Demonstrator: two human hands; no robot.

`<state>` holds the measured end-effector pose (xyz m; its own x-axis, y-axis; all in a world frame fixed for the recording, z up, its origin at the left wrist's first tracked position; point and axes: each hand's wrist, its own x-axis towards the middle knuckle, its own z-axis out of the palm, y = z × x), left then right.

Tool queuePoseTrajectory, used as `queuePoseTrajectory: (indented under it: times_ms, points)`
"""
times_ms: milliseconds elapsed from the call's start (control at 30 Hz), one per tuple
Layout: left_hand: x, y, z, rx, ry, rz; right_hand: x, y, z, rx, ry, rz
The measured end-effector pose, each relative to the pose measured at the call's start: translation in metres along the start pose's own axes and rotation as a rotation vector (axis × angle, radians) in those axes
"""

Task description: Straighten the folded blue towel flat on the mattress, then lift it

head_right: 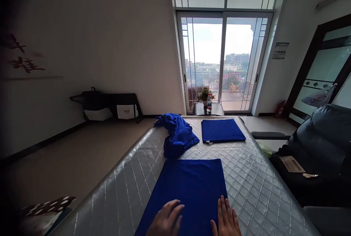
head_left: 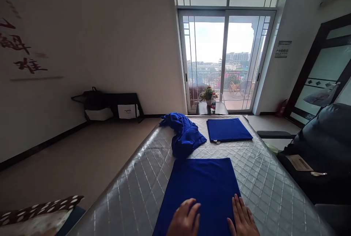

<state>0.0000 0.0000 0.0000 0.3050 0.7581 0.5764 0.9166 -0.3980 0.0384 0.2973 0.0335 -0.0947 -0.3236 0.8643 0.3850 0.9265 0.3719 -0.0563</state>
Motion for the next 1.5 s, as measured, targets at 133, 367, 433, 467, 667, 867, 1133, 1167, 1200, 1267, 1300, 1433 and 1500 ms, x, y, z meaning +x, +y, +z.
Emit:
queuePoseTrajectory:
  times_ms: [133, 367, 433, 467, 667, 867, 1133, 1167, 1200, 1267, 1300, 1433, 1500]
  points:
    - [0.047, 0.065, 0.044, 0.009, 0.044, 0.399, -0.001, 0.001, 0.003, 0.002, -0.067, -0.044]
    - [0.007, 0.031, 0.076, 0.099, -0.054, 0.159, 0.001, -0.021, -0.006, 0.012, -0.06, 0.131]
    - [-0.017, -0.001, 0.071, 0.12, -0.129, -0.025, 0.002, -0.023, -0.011, 0.06, -0.089, 0.154]
    - [-0.03, -0.016, 0.067, 0.13, -0.163, -0.121, 0.003, -0.023, -0.013, 0.083, -0.113, 0.157]
    - [-0.081, -0.069, 0.039, 0.127, -0.352, -0.46, 0.004, -0.012, -0.014, 0.12, -0.202, 0.145]
    - [-0.08, -0.066, 0.035, 0.113, -0.387, -0.503, 0.008, -0.001, -0.017, 0.135, -0.341, 0.12]
    - [-0.054, -0.078, 0.005, 0.038, -0.599, -0.479, 0.071, -0.024, -0.064, 0.117, -0.335, 0.187]
    - [-0.041, -0.075, -0.002, 0.029, -0.626, -0.457, 0.078, -0.025, -0.065, 0.125, -0.331, 0.203]
    - [-0.025, -0.069, -0.007, 0.013, -0.643, -0.413, 0.083, -0.026, -0.064, 0.131, -0.328, 0.22]
    - [0.012, -0.045, -0.012, -0.061, -0.648, -0.259, 0.087, -0.025, -0.059, 0.134, -0.324, 0.248]
    - [0.032, -0.03, -0.011, -0.113, -0.637, -0.162, 0.088, -0.024, -0.055, 0.129, -0.323, 0.254]
    - [0.092, 0.034, 0.017, -0.3, -0.464, 0.127, 0.083, -0.02, -0.046, 0.086, -0.315, 0.214]
    - [0.102, 0.051, 0.037, -0.304, -0.399, 0.147, 0.082, -0.019, -0.044, 0.062, -0.318, 0.19]
